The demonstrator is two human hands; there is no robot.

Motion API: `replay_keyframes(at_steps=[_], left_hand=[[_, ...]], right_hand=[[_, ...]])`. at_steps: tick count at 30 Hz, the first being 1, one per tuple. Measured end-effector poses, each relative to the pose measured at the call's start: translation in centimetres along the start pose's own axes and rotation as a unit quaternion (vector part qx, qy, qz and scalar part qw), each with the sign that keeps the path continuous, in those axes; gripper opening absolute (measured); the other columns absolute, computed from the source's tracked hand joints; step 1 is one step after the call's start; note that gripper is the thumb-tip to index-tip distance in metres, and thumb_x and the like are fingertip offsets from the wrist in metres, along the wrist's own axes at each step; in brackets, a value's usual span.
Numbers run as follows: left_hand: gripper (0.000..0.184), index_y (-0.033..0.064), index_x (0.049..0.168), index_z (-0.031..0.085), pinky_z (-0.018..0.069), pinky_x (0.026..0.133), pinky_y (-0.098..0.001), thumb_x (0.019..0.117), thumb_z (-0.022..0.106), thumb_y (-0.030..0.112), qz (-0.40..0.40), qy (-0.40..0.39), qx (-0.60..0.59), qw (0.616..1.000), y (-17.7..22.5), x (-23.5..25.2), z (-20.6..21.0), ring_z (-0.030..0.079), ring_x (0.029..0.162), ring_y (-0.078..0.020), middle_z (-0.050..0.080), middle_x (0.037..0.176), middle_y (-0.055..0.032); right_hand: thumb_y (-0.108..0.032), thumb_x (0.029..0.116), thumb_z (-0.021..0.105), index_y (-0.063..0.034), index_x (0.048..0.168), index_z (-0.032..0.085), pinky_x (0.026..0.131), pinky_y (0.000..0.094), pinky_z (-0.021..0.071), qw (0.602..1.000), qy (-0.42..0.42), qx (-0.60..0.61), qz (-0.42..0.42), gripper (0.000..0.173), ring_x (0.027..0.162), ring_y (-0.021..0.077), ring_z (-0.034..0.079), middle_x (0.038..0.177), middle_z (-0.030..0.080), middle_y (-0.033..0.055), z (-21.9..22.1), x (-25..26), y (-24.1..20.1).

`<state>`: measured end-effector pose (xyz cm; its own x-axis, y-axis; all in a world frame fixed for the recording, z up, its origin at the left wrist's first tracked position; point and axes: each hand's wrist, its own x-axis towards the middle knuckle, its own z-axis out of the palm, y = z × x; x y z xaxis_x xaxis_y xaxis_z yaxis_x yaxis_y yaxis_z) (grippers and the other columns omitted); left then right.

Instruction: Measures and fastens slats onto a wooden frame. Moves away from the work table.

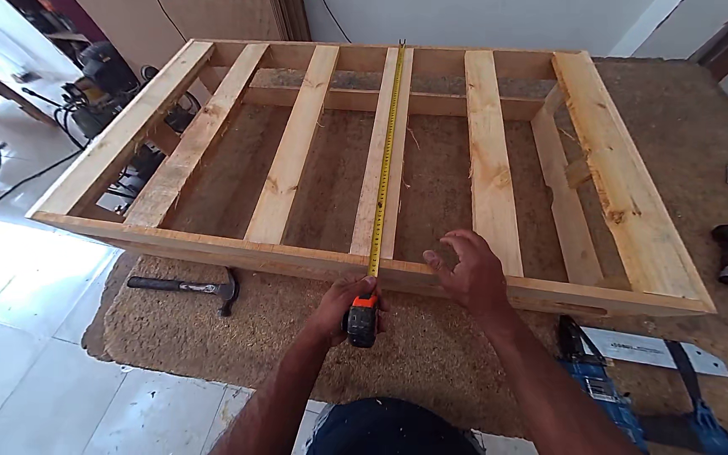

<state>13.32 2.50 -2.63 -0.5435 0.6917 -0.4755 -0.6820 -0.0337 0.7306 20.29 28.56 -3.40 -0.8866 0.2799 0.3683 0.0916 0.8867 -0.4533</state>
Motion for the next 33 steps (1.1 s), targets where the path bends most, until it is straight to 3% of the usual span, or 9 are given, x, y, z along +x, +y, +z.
replay_keyframes(at_steps=[33], left_hand=[[0.04,-0.0021,0.099,0.061,0.0656,0.066,-0.0428,0.1091,0.031,0.022,0.004,-0.021,-0.016,1.0,-0.2,0.31,-0.35,0.075,0.07,-0.031,0.074,0.087,-0.0215]], right_hand=[[-0.06,0.0968,0.057,-0.0045,0.105,0.074,0.088,0.0481,0.0588,1.0,0.008,-0.022,-0.018,0.059,0.109,0.0297,0.069,0.116,0.071,0.0133,0.39,-0.05,0.04]])
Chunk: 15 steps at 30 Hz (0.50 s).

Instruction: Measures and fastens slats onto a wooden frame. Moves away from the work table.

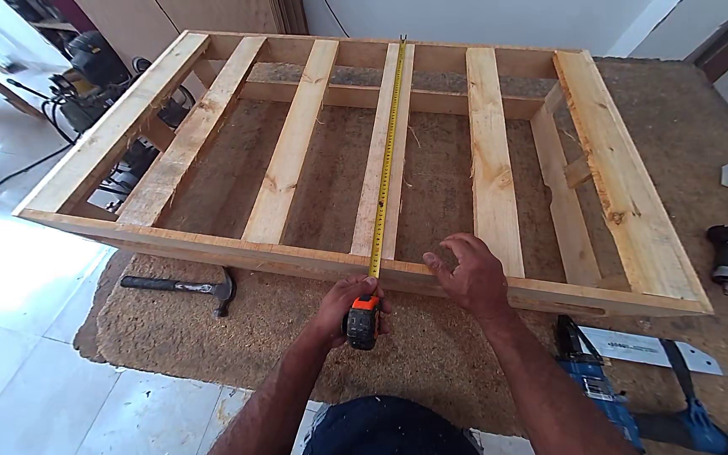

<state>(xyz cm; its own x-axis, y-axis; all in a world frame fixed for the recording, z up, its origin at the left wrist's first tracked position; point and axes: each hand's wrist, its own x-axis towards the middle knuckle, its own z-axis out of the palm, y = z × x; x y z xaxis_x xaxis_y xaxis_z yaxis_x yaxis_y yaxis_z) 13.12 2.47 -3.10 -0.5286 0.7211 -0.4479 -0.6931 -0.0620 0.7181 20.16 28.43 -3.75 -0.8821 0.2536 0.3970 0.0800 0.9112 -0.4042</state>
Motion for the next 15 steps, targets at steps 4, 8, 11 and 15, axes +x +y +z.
replay_keyframes(at_steps=[4,8,11,15], left_hand=[[0.041,-0.0021,0.1,0.061,0.0657,0.066,-0.0431,0.1097,0.031,0.023,0.002,-0.006,-0.002,1.0,-0.12,0.02,-0.15,0.075,0.071,-0.0315,0.073,0.088,-0.0222],[0.041,-0.0021,0.099,0.062,0.0657,0.066,-0.0431,0.1092,0.031,0.023,0.0,-0.002,-0.002,1.0,-0.03,0.0,-0.05,0.075,0.07,-0.0316,0.074,0.087,-0.0223],[0.041,-0.0023,0.099,0.061,0.0657,0.066,-0.043,0.1096,0.031,0.023,-0.001,-0.001,-0.002,1.0,-0.04,0.0,-0.06,0.076,0.07,-0.0317,0.074,0.087,-0.0222],[0.041,-0.0025,0.099,0.062,0.0658,0.066,-0.0432,0.1096,0.032,0.024,0.0,-0.002,-0.003,1.0,-0.09,0.03,-0.12,0.076,0.07,-0.0322,0.073,0.087,-0.0228]], right_hand=[[-0.061,0.0966,0.057,-0.0051,0.104,0.075,0.087,0.0476,0.0589,1.0,0.001,-0.002,0.001,0.059,0.108,0.029,0.069,0.116,0.071,0.0126,0.01,-0.04,-0.01],[-0.061,0.0968,0.056,-0.0052,0.105,0.075,0.087,0.0476,0.059,1.0,-0.001,-0.005,0.002,0.06,0.108,0.0293,0.069,0.116,0.071,0.0127,-0.02,-0.07,-0.04],[-0.061,0.097,0.056,-0.005,0.105,0.075,0.087,0.0475,0.0589,1.0,-0.002,-0.003,0.002,0.059,0.108,0.0296,0.069,0.116,0.071,0.0129,-0.03,-0.09,-0.05],[-0.061,0.097,0.056,-0.005,0.105,0.075,0.087,0.0478,0.059,1.0,-0.002,-0.005,0.002,0.06,0.108,0.0297,0.069,0.116,0.071,0.0129,-0.02,-0.1,-0.03]])
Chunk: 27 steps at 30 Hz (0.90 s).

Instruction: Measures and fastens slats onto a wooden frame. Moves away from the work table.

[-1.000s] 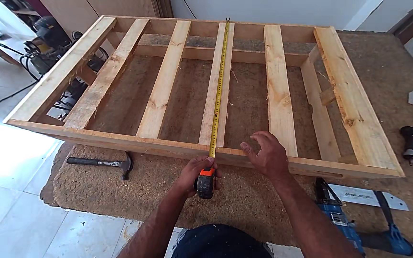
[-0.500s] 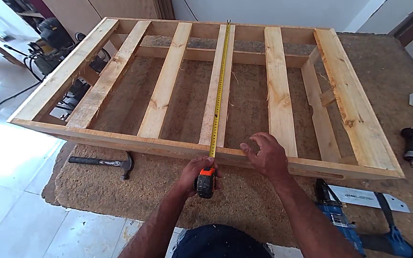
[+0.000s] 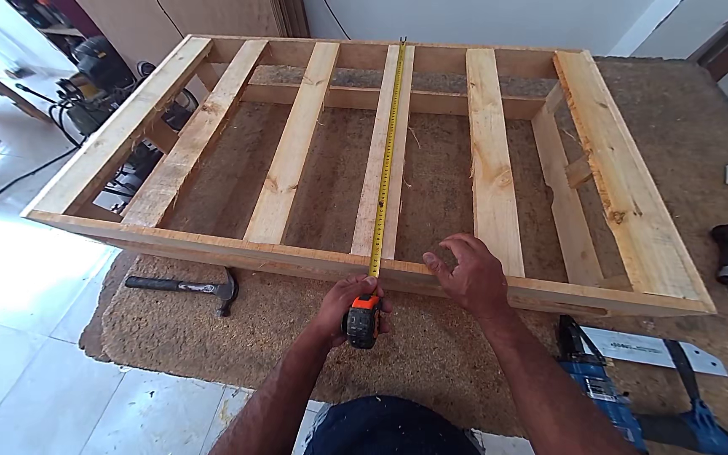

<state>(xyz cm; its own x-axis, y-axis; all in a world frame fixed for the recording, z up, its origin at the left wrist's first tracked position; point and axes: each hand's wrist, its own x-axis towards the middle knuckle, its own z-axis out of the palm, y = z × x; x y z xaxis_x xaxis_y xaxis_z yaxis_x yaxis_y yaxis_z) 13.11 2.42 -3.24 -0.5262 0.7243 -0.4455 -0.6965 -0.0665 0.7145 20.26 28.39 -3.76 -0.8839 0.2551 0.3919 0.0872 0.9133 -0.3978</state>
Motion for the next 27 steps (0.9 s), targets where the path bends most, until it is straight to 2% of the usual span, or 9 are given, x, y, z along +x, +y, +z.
replay_keyframes(at_steps=[27], left_hand=[[0.041,-0.0025,0.1,0.061,0.0656,0.067,-0.0436,0.1094,0.032,0.024,0.001,-0.003,0.006,1.0,0.03,-0.02,-0.09,0.075,0.071,-0.0318,0.073,0.088,-0.0225]], right_hand=[[-0.061,0.097,0.055,-0.0061,0.104,0.075,0.086,0.0474,0.059,1.0,-0.005,-0.003,-0.001,0.059,0.109,0.0287,0.069,0.115,0.072,0.0117,0.07,-0.03,-0.06]])
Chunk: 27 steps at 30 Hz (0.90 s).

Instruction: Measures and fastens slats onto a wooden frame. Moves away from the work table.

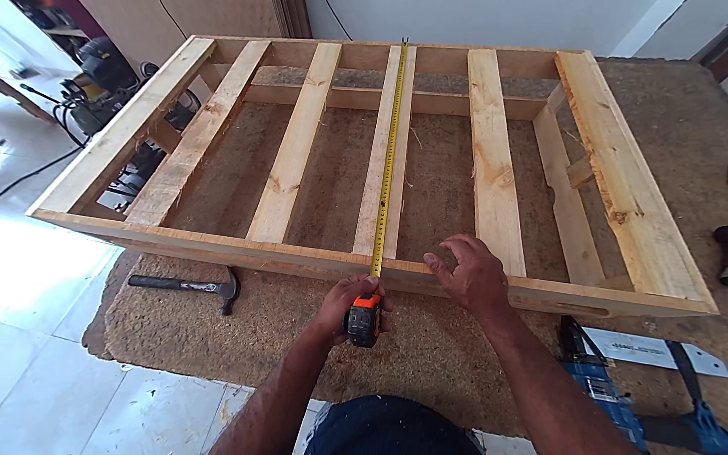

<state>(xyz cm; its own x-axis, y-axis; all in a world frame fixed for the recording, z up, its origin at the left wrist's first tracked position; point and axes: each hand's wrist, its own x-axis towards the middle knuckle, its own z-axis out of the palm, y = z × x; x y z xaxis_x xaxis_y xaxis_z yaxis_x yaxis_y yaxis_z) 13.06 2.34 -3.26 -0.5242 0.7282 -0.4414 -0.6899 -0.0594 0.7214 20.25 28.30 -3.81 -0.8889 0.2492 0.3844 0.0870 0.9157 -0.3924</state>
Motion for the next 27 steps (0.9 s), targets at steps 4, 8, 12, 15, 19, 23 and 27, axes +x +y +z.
replay_keyframes(at_steps=[4,8,12,15,19,23,27], left_hand=[[0.041,-0.0021,0.1,0.061,0.0656,0.067,-0.0432,0.1094,0.032,0.024,-0.002,0.002,-0.001,1.0,0.0,0.0,0.1,0.075,0.071,-0.0316,0.073,0.088,-0.0223],[0.041,-0.0022,0.099,0.062,0.0657,0.067,-0.0439,0.1093,0.032,0.024,0.001,-0.001,-0.005,1.0,-0.1,0.0,0.0,0.075,0.071,-0.0319,0.073,0.088,-0.0226],[0.041,-0.0019,0.099,0.062,0.0657,0.067,-0.0437,0.1093,0.032,0.024,0.001,-0.008,-0.008,1.0,-0.1,0.1,-0.1,0.076,0.071,-0.032,0.073,0.088,-0.0223],[0.041,-0.0022,0.1,0.062,0.0658,0.067,-0.0438,0.1096,0.033,0.025,-0.001,-0.004,-0.01,1.0,-0.1,0.1,-0.1,0.076,0.071,-0.032,0.073,0.087,-0.0226],[0.04,-0.0023,0.1,0.062,0.0658,0.067,-0.0436,0.1095,0.033,0.024,0.0,-0.005,-0.011,1.0,-0.1,0.2,-0.1,0.076,0.07,-0.0315,0.074,0.087,-0.0226],[0.035,-0.0027,0.103,0.06,0.0654,0.065,-0.0453,0.1082,0.036,0.022,0.02,0.015,0.01,1.0,0.2,-0.4,0.1,0.075,0.07,-0.0309,0.073,0.087,-0.02],[0.034,-0.0024,0.101,0.059,0.0648,0.058,-0.0443,0.1069,0.037,0.022,0.061,0.021,0.024,0.998,2.6,-1.0,-0.9,0.075,0.066,-0.0315,0.074,0.086,-0.0208]], right_hand=[[-0.062,0.0969,0.055,-0.006,0.104,0.075,0.087,0.0477,0.0588,1.0,-0.001,0.0,0.0,0.059,0.109,0.0289,0.069,0.115,0.072,0.0118,0.0,0.0,0.0],[-0.061,0.097,0.055,-0.0062,0.104,0.075,0.086,0.047,0.0591,1.0,0.003,-0.005,-0.003,0.059,0.108,0.0285,0.069,0.114,0.072,0.0112,0.1,0.0,0.1],[-0.061,0.097,0.055,-0.0065,0.103,0.075,0.086,0.0464,0.059,1.0,0.008,-0.005,-0.005,0.059,0.108,0.0281,0.069,0.114,0.072,0.0116,0.1,0.0,0.0],[-0.061,0.0973,0.055,-0.0063,0.103,0.075,0.086,0.0467,0.0591,1.0,0.003,-0.004,-0.005,0.059,0.107,0.0283,0.069,0.114,0.072,0.0114,0.1,0.0,0.0],[-0.061,0.0974,0.054,-0.0067,0.105,0.075,0.086,0.048,0.0589,1.0,-0.003,-0.008,-0.002,0.059,0.109,0.0287,0.069,0.116,0.072,0.0114,0.0,0.1,0.0],[-0.063,0.097,0.053,-0.0066,0.105,0.074,0.086,0.0484,0.0597,1.0,-0.008,-0.002,0.0,0.061,0.107,0.0282,0.07,0.115,0.071,0.0108,0.1,-0.1,0.0],[-0.064,0.097,0.052,-0.006,0.105,0.076,0.082,0.048,0.0615,1.0,-0.006,-0.002,0.006,0.064,0.102,0.0302,0.072,0.113,0.073,0.0136,0.1,0.2,0.0]])
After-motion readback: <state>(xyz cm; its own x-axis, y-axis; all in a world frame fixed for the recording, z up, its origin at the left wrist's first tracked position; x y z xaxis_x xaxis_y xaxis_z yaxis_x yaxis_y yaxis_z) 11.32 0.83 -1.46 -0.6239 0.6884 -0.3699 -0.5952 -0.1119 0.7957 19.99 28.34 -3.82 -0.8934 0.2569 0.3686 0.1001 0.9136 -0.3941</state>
